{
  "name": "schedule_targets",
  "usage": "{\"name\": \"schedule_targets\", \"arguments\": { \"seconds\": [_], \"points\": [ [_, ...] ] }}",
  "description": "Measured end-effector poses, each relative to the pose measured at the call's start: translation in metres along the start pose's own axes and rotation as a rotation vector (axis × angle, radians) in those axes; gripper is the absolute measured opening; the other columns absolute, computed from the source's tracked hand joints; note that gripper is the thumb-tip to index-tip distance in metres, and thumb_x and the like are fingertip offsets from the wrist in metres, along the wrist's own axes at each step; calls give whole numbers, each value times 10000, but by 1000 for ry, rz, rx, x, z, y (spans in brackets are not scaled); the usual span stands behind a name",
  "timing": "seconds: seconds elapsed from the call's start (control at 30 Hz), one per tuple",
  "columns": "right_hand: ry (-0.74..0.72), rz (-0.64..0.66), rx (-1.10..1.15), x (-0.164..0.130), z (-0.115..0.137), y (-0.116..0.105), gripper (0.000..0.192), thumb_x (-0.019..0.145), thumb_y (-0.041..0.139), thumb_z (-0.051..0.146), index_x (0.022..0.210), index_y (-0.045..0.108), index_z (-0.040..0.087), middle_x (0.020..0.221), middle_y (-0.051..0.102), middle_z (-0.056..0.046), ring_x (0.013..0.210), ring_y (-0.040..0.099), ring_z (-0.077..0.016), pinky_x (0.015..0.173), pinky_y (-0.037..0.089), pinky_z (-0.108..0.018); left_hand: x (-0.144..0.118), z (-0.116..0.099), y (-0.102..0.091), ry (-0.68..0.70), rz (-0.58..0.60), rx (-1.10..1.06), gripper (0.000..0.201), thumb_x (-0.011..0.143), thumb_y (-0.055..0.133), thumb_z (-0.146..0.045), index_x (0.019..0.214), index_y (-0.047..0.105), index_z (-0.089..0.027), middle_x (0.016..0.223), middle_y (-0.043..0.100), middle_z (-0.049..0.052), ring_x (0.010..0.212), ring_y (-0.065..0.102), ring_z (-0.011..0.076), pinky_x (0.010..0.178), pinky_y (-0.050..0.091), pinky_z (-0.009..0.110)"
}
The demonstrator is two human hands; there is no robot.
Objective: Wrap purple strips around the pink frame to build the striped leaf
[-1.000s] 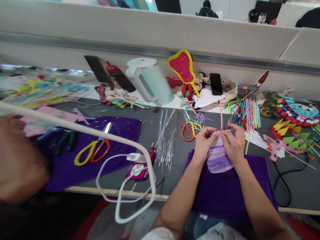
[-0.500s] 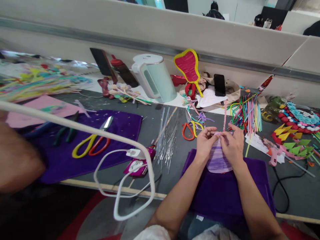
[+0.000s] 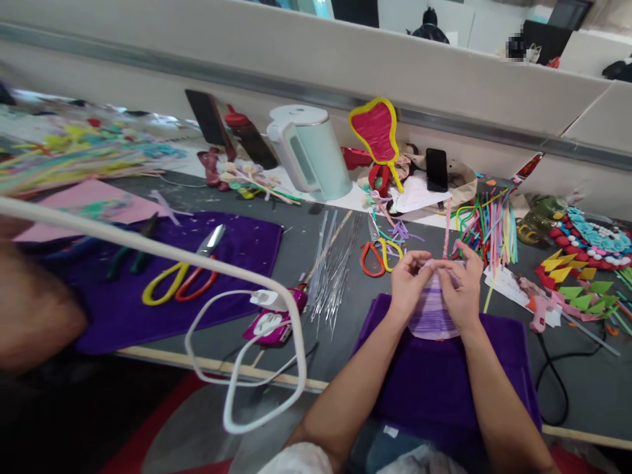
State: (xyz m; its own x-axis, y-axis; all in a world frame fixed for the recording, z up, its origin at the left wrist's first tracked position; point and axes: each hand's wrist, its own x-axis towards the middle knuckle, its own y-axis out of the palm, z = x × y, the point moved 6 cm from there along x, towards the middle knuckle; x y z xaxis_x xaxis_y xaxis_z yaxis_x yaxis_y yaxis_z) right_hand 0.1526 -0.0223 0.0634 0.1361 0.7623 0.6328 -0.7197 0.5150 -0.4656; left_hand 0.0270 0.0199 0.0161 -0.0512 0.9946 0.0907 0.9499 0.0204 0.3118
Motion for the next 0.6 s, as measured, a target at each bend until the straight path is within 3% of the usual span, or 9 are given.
{"name": "schedule_targets", "arguments": {
  "seconds": [0.13,0.3,0.47,0.6],
  "points": [
    [159,-159,89,0,-17,-14,214,866,539,308,1029,635,209,1207,544,-124,1155,522,-249,948,444,-453,-2,-9,3,87,17,153,260,701,709,-257,930,622,-169,845,669,32,758,617,146,713,465,263],
    [371,-60,371,-4,-37,-2,388,835,592,357,1170,508,180,980,643,-85,860,632,-185,780,509,-345,-8,-25,1,332,-67,503,171,784,649,-285,919,642,-180,892,676,51,846,622,175,773,468,296],
    [407,-69,357,-7,-38,0,344,812,611,350,1106,558,181,887,643,-50,794,620,-174,733,495,-315,-16,-38,2,558,-51,759,136,848,583,-256,934,662,-187,882,696,60,845,619,186,802,447,322],
    [417,-101,341,-8,-40,-2,312,801,593,302,1088,572,182,942,651,-66,808,616,-174,739,491,-312,-13,-38,0,511,-19,715,158,848,575,-243,961,675,-195,934,708,66,886,627,195,846,432,333]
  ]
}}
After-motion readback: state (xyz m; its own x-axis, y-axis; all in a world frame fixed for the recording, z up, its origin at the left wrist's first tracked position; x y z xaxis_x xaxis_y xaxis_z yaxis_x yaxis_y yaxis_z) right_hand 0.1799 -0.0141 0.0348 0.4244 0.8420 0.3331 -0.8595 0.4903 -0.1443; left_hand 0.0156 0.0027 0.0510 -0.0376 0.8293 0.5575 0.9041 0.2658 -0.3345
